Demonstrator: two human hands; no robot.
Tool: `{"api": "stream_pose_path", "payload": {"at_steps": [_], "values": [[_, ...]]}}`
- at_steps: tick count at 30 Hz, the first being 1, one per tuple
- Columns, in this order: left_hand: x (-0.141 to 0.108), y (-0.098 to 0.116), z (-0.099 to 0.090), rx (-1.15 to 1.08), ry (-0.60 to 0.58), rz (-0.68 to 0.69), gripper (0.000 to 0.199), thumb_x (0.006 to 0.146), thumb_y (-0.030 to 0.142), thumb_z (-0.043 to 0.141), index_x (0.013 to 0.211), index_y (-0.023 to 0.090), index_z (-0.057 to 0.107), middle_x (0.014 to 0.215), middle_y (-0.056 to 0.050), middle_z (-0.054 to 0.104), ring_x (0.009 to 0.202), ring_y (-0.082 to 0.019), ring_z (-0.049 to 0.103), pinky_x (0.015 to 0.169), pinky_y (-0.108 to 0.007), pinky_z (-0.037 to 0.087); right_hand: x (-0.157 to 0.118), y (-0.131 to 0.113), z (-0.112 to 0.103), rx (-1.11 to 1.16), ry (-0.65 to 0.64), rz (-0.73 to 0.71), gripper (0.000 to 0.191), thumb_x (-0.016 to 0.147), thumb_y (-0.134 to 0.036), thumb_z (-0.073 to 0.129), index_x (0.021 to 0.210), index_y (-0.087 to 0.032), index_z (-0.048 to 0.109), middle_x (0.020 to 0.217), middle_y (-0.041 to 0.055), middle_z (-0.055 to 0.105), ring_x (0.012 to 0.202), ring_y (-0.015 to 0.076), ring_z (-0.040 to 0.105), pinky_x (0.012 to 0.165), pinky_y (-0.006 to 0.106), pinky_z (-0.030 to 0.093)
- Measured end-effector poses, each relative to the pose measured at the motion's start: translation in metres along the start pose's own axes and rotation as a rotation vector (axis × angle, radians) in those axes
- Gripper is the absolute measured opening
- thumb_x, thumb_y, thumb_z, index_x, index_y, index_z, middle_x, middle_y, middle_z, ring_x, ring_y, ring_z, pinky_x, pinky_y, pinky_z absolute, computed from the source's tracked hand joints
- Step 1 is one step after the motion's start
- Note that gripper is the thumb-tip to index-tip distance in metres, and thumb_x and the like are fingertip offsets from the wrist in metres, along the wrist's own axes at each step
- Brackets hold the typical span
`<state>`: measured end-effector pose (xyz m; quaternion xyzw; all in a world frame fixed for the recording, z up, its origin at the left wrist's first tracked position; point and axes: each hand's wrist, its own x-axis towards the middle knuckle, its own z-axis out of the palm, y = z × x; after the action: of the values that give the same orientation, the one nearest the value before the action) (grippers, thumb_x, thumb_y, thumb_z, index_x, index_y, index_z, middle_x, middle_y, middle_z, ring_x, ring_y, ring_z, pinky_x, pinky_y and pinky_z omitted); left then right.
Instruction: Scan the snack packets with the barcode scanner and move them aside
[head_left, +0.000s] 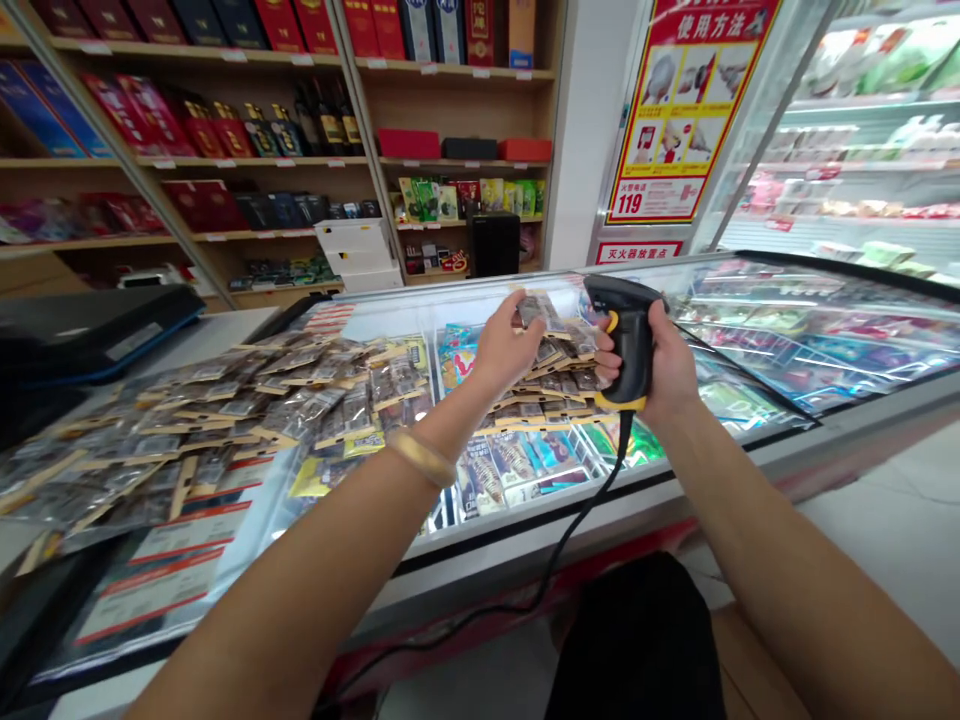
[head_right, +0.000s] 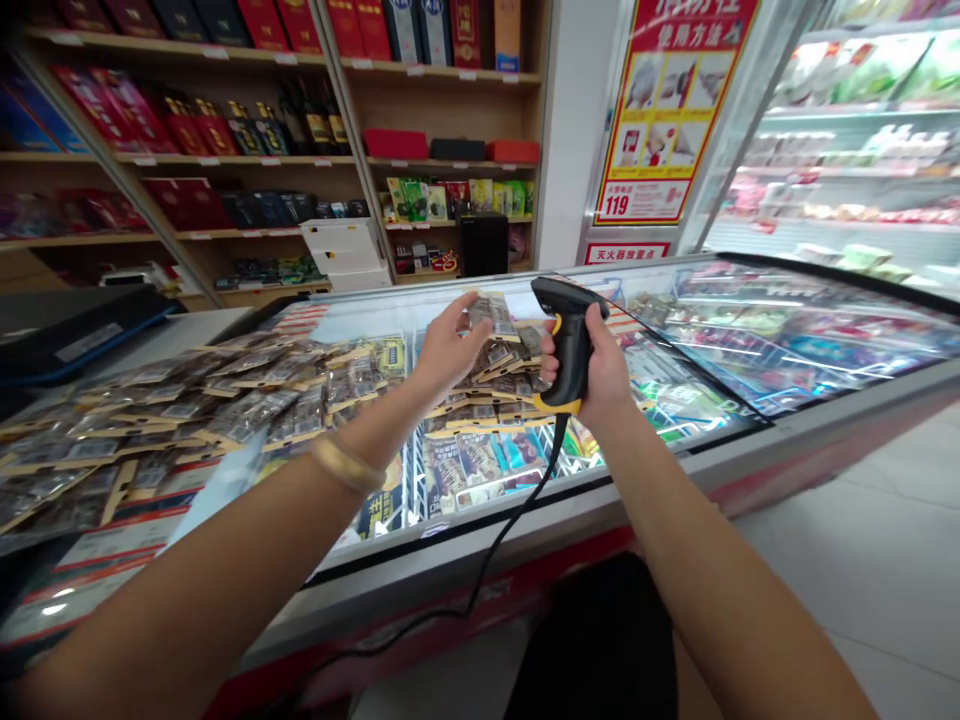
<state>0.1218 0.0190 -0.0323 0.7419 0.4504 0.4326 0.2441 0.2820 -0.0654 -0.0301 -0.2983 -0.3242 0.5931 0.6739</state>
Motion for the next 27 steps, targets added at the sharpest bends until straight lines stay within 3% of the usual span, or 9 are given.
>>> {"api": "stream_pose_path", "payload": {"at_steps": [5,8,13,17,21,27], "values": [[-0.006,0.011,0.022,0.463,-0.194,0.014,0.057,0.091,0.042,0.057,0.144,0.02,0.055,0.153,-0.018,0.045,0.145,-0.039,0.038,0.118,-0.053,0.033,0.007,0.005,-0.023,0.082,0.086,0.06,0.053,0.093,-0.066,0.048,0.085,-0.016,0.062,0.061,-0.0002,0.054,0.046,0.0081,0.046,0.039,0.018,0.041],[-0.012,0.014,0.024,0.508,-0.216,0.027,0.057,0.095,0.044,0.05,0.149,0.025,0.048,0.16,-0.016,0.037,0.149,-0.037,0.032,0.12,-0.056,0.029,0.009,0.009,-0.03,0.095,0.082,0.08,0.054,0.092,-0.067,0.051,0.085,-0.015,0.063,0.062,0.0002,0.055,0.046,0.0079,0.048,0.04,0.018,0.042],[-0.021,0.01,0.009,0.439,-0.142,0.077,0.056,0.096,0.043,0.049,0.149,0.025,0.047,0.157,-0.017,0.041,0.149,-0.033,0.034,0.12,-0.052,0.029,0.007,0.004,-0.028,0.059,-0.02,0.037,0.051,0.088,-0.067,0.058,0.088,-0.016,0.063,0.065,0.0006,0.057,0.048,0.0093,0.05,0.041,0.02,0.044],[-0.03,-0.012,-0.026,0.386,-0.017,0.094,0.049,0.095,0.036,0.05,0.141,0.021,0.055,0.149,-0.017,0.047,0.142,-0.031,0.042,0.118,-0.049,0.031,0.001,0.005,-0.002,0.062,-0.063,-0.023,0.049,0.09,-0.065,0.056,0.089,-0.017,0.064,0.065,0.0003,0.058,0.048,0.0092,0.049,0.042,0.021,0.043],[-0.041,-0.048,-0.079,0.437,0.107,0.072,0.044,0.093,0.03,0.05,0.134,0.017,0.06,0.138,-0.018,0.056,0.133,-0.029,0.05,0.115,-0.048,0.037,-0.001,0.025,0.043,0.054,-0.118,0.027,0.051,0.092,-0.066,0.053,0.089,-0.016,0.063,0.065,0.0004,0.058,0.047,0.0085,0.049,0.042,0.02,0.042],[-0.061,-0.097,-0.165,0.651,0.243,-0.208,0.044,0.088,0.03,0.057,0.129,0.016,0.063,0.132,-0.02,0.06,0.128,-0.036,0.053,0.11,-0.054,0.04,0.01,0.081,0.112,0.005,-0.228,0.276,0.05,0.092,-0.066,0.053,0.089,-0.017,0.061,0.061,-0.0011,0.058,0.043,0.0088,0.049,0.04,0.02,0.041]]}}
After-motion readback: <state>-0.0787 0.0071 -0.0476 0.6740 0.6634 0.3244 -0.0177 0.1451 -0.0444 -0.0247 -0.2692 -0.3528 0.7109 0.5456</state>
